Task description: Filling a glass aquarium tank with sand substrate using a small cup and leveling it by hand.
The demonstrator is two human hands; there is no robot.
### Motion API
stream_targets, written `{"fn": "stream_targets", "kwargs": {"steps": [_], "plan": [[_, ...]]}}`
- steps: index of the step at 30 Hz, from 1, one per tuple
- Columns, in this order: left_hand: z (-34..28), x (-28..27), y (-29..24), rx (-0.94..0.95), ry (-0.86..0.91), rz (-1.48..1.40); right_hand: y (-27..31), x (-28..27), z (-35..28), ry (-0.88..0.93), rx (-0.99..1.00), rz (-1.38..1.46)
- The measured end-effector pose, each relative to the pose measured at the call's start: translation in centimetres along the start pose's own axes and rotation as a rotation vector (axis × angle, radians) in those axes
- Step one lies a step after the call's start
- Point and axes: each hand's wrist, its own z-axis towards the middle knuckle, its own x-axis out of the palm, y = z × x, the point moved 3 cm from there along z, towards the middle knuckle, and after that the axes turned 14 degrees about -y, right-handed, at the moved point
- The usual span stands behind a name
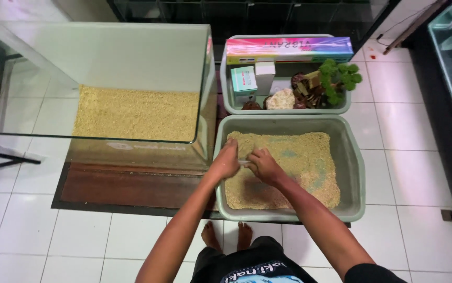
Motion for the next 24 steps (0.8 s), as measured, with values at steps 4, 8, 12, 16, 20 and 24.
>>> {"fn": "stream_targets", "kwargs": {"steps": [4,8,12,16,20,24], "plan": [[0.8,0.5,1.6,0.054,-0.061,-0.018,2.3,-4.3,-1.1,-0.095,-0.037,0.008],[5.6,3.7,6.9,0.016,-0.104,0.101,4.1,-7.5,-2.1,-0.149,-0.098,-0.056],[5.9,3.2,4.9,-0.019,-0.115,0.068,3.4,-8.8,-3.7,-0.147,-0.031,-0.007],[8.2,5.4,6.0,-0.031,-0.133,0.071,3.3,-11.1,-4.4,-0.164,-0.029,-0.031],[9.0,6.7,3.7,-0.065,-0.129,0.141,3.4,-14.2,-3.8,-0.199,-0.037,-0.063],[5.4,3.1,-2.9,-0.096,-0.064,-0.002,2.5,-16.1,-3.7,-0.19,-0.006,-0.056]]}}
